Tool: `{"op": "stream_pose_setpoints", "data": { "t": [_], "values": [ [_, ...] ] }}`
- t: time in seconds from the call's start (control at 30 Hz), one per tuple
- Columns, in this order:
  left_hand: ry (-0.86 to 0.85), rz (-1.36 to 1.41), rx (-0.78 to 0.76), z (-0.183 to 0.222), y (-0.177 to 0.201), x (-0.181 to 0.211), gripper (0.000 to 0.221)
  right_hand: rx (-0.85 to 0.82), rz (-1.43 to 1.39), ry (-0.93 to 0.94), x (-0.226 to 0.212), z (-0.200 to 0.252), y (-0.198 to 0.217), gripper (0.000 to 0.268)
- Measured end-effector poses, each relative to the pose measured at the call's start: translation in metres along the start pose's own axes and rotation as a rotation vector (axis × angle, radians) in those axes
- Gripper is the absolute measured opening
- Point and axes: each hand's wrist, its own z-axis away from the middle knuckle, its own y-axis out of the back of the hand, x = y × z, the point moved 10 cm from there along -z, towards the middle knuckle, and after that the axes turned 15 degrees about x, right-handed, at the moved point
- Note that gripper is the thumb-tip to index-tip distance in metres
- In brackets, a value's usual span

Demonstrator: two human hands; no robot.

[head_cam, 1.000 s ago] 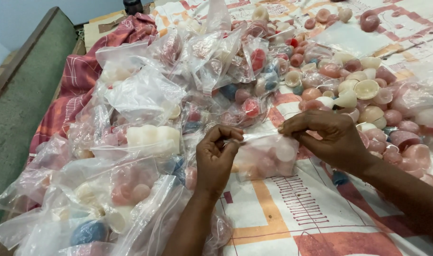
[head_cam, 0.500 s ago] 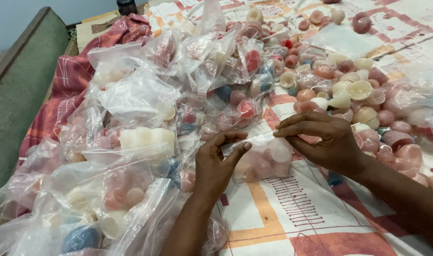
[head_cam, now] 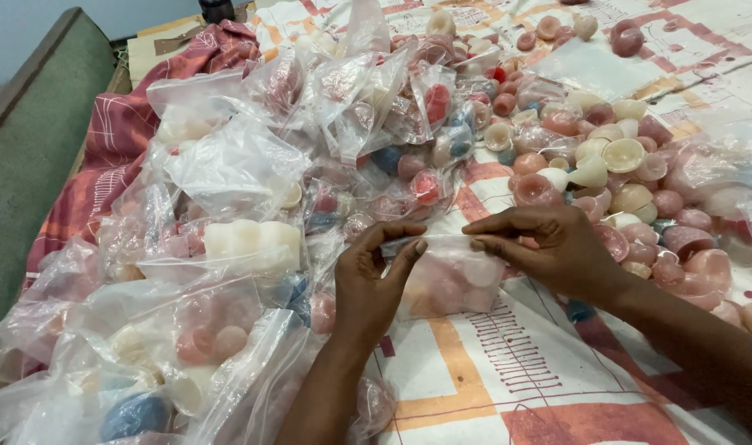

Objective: The person sorts various small dome-shaped and cylindrical candle components on a patterned surface, picking them up and placing them into small plastic zip-top bags one by one.

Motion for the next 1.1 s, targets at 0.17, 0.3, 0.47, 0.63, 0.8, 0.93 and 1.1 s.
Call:
{"op": "stream_pose_setpoints", "data": {
  "t": [0.17, 0.3, 0.47, 0.63, 0.8, 0.93, 1.1],
  "values": [
    [0.007, -0.113, -0.040, 0.002, -0.003, -0.005, 0.020, 0.121, 0.014, 0.368, -0.042, 0.008, 0.011, 0.025],
    [-0.123, -0.109, -0.090, 0.007, -0.007, 0.007, 0.014, 0.128, 0.090, 0.541, -0.070, 0.015, 0.009, 0.025],
    [-0.110, -0.067, -0.094, 0.008, -0.011, 0.014, 0.018, 0.065, 0.178, 0.493, -0.056, 0.016, 0.000, 0.020],
    [-0.067, -0.027, -0.101, 0.008, -0.009, 0.006, 0.020, 0.091, 0.142, 0.544, -0.068, 0.018, 0.009, 0.017],
    [-0.066, -0.004, -0.140, 0.010, -0.013, 0.005, 0.019, 0.052, 0.120, 0.565, -0.079, 0.022, 0.008, 0.023],
    [-0.085, -0.005, -0.161, 0.012, -0.015, 0.005, 0.018, -0.011, 0.165, 0.519, -0.076, 0.022, 0.000, 0.031],
    [-0.200, -0.186, -0.162, 0.011, -0.009, 0.047, 0.024, -0.016, 0.158, 0.534, -0.070, 0.026, -0.004, 0.025]
  ]
}}
